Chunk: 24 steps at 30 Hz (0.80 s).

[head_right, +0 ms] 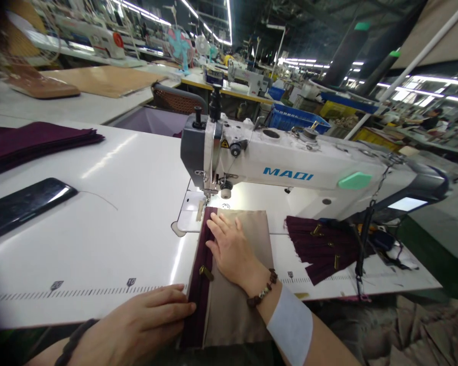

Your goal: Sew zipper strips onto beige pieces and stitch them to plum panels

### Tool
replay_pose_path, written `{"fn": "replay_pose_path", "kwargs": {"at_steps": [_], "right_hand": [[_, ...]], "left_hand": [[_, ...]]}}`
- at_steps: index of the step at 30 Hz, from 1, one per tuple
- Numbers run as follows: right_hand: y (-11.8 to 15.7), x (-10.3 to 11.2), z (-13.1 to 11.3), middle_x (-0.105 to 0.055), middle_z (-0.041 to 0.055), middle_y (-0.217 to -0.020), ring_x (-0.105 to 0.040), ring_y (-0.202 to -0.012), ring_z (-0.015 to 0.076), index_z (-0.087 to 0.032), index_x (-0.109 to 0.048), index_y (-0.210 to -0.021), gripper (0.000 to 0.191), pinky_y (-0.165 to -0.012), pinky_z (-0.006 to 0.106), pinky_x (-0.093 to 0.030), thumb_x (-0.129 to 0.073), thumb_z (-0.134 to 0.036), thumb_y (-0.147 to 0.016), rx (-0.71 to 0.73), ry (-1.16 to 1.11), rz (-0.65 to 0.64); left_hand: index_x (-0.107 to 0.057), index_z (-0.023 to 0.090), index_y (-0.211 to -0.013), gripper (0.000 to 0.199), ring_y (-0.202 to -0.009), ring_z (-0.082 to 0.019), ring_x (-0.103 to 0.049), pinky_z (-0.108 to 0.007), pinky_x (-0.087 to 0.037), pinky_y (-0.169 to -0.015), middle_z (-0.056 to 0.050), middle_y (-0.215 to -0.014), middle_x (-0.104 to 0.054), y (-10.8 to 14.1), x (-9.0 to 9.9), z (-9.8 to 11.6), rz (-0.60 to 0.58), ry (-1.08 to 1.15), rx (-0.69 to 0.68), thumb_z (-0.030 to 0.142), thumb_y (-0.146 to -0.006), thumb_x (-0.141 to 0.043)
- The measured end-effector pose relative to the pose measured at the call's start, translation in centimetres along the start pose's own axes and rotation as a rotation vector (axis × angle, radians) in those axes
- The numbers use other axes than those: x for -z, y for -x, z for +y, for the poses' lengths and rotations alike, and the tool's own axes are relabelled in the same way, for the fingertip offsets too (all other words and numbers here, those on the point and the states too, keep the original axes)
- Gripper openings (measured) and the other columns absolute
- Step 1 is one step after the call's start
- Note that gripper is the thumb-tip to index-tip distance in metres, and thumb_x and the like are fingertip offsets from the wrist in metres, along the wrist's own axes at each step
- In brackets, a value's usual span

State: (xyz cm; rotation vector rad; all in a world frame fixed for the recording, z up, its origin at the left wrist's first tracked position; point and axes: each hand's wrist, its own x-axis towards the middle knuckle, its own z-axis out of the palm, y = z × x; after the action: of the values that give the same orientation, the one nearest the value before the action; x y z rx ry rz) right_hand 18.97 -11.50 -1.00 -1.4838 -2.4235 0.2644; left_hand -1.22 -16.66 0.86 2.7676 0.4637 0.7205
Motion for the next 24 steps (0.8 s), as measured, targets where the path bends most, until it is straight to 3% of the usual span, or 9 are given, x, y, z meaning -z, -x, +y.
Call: {"fn": "replay_pose_path", "kwargs": {"at_steps": [4,8,14,18,24], "right_hand": [[-0.1,-0.1,-0.1,-0.033,0.0047,-0.140,-0.025,-0.130,0.0197,-0.018,-0.038,-0.130,0.043,-0.106,0.051,-0.019,-0.039,-0.021,-0.088,-0.013,0.010,-0.014],[-0.2,-0.1,-0.1,-0.032,0.0041,-0.140,-0.024,-0.131,0.0196,-0.017,-0.037,-0.131,0.043,-0.106,0.051,-0.019,-0.038,-0.019,-0.088,-0.026,0.016,-0.033],[-0.3,-0.1,-0.1,-0.031,0.0032,-0.141,-0.022,-0.132,0.0188,-0.019,-0.034,-0.133,0.047,-0.107,0.051,-0.019,-0.038,-0.017,-0.086,-0.030,-0.003,-0.050],[-0.3,-0.1,-0.1,-0.031,0.0045,-0.141,-0.022,-0.132,0.0197,-0.018,-0.033,-0.134,0.048,-0.106,0.052,-0.020,-0.037,-0.017,-0.086,-0.029,-0.010,-0.051],[-1.2,0.2,0.4,-0.031,0.0057,-0.140,-0.024,-0.131,0.0205,-0.017,-0.035,-0.133,0.047,-0.106,0.052,-0.020,-0.038,-0.016,-0.085,-0.028,-0.023,-0.077]], "left_hand": [[-0.062,0.018,-0.086,0.039,-0.083,-0.012,-0.057,-0.019,-0.049,-0.081,-0.003,-0.094,-0.065,-0.5,1.6,-1.2,-0.059,0.003,0.013,0.020,-0.096,-0.024],[-0.060,0.012,-0.098,0.025,-0.092,-0.019,-0.056,-0.030,-0.051,-0.081,-0.009,-0.106,-0.062,-2.0,2.8,-4.8,-0.104,-0.117,0.078,0.016,-0.092,-0.037],[-0.057,0.009,-0.108,0.026,-0.099,-0.023,-0.055,-0.037,-0.047,-0.088,-0.012,-0.113,-0.058,-4.7,1.1,-10.5,-0.144,-0.236,0.076,0.012,-0.082,-0.055],[-0.056,0.009,-0.109,0.028,-0.100,-0.023,-0.055,-0.038,-0.046,-0.089,-0.012,-0.111,-0.059,-5.1,0.1,-11.6,-0.146,-0.248,0.048,0.021,-0.084,-0.056],[-0.053,0.009,-0.112,0.036,-0.106,-0.024,-0.051,-0.040,-0.042,-0.093,-0.012,-0.115,-0.057,-4.9,-0.1,-11.9,-0.141,-0.287,0.110,0.028,-0.083,-0.059]]}}
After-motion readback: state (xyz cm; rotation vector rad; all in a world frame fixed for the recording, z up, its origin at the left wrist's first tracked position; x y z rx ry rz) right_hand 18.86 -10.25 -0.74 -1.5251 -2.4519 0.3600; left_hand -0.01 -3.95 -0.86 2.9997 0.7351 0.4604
